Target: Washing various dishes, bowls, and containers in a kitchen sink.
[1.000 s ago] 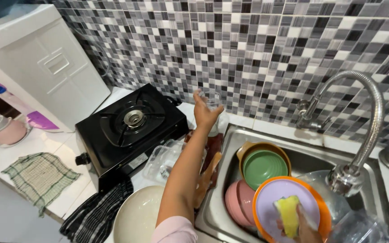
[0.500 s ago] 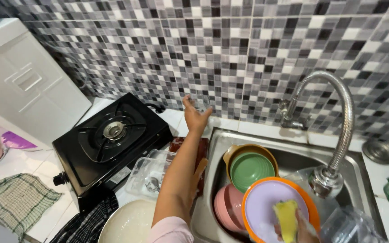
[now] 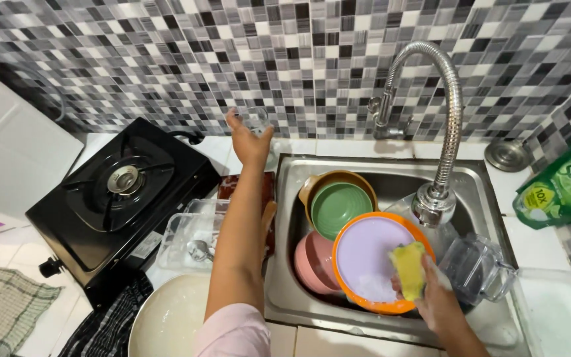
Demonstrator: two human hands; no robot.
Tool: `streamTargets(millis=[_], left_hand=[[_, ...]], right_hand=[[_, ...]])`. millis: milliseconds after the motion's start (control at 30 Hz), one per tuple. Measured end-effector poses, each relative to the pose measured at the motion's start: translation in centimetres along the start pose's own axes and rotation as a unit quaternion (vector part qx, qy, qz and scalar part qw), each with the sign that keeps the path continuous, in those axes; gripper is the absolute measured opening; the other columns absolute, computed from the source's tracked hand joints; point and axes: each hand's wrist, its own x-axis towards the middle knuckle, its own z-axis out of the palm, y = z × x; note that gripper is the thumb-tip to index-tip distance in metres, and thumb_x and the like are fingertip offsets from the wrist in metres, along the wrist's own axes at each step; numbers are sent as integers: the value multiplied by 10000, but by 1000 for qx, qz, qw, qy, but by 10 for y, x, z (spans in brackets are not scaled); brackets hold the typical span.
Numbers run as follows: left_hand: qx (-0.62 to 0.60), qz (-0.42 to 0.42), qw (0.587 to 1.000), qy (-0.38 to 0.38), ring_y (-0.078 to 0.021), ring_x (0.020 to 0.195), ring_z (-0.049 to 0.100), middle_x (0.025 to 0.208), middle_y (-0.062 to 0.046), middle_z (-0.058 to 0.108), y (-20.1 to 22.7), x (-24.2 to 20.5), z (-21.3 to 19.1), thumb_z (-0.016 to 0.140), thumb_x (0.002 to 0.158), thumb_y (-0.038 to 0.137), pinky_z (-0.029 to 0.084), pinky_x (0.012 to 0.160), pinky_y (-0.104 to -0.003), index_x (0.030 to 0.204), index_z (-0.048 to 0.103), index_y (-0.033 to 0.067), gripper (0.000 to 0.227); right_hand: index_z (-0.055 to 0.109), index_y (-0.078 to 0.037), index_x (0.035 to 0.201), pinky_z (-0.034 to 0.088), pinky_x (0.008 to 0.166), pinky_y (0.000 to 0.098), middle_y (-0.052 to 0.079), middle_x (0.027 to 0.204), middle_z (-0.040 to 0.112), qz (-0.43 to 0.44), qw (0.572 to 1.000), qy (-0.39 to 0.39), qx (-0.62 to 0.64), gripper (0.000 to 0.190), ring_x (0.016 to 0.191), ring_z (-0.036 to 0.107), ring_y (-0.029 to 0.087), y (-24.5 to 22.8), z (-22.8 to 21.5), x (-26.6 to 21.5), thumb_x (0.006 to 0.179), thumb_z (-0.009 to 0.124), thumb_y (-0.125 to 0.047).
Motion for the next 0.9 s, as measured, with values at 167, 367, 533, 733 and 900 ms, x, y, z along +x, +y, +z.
streamTargets(millis=[167, 367, 533, 733, 900], left_hand=[[7, 39, 998, 40, -444, 1234, 587, 1390, -273, 555, 6, 1, 0, 933, 639, 163, 487, 1023, -433, 1448, 344, 38, 1008], [57, -19, 997, 39, -426, 1164, 615, 1354, -237, 589, -2, 11, -10, 914, 658, 152, 501, 986, -445, 1446, 366, 69, 963], [57, -2, 998, 32, -433, 1150, 608, 1359, -255, 571, -8, 14, -19, 935, 614, 165, 509, 956, -454, 1474, 280, 56, 1087], [66, -71, 995, -32, -439, 1268, 547, 1525, -244, 445, 20, -2, -28, 906, 644, 244, 481, 1035, -466, 1544, 226, 98, 1138], [80, 169, 981, 53, -457, 1559, 189, 1669, -245, 168, 35, -54, 4, 842, 806, 369, 115, 1250, -630, 1571, 226, 61, 1030]], right_hand=[[595, 21, 1227, 550, 662, 428, 198, 856, 700, 0, 1000, 0, -11, 607, 718, 688, 298, 5, -8, -3, 1076, 314, -496], [584, 29, 1258, 552, 698, 436, 214, 873, 695, 8, 998, 34, -46, 610, 757, 679, 304, -15, 14, -20, 1077, 319, -490], [578, 42, 1238, 525, 649, 430, 202, 844, 690, 25, 1000, 0, -11, 633, 724, 659, 296, 6, 3, 7, 1071, 327, -514], [582, 27, 1215, 497, 598, 441, 200, 817, 676, 2, 999, -38, 11, 629, 690, 640, 306, 2, 7, 10, 1068, 327, -528], [596, -22, 1220, 517, 652, 423, 176, 860, 691, -14, 999, -15, 28, 655, 751, 668, 286, -17, -1, 10, 1063, 296, -582]])
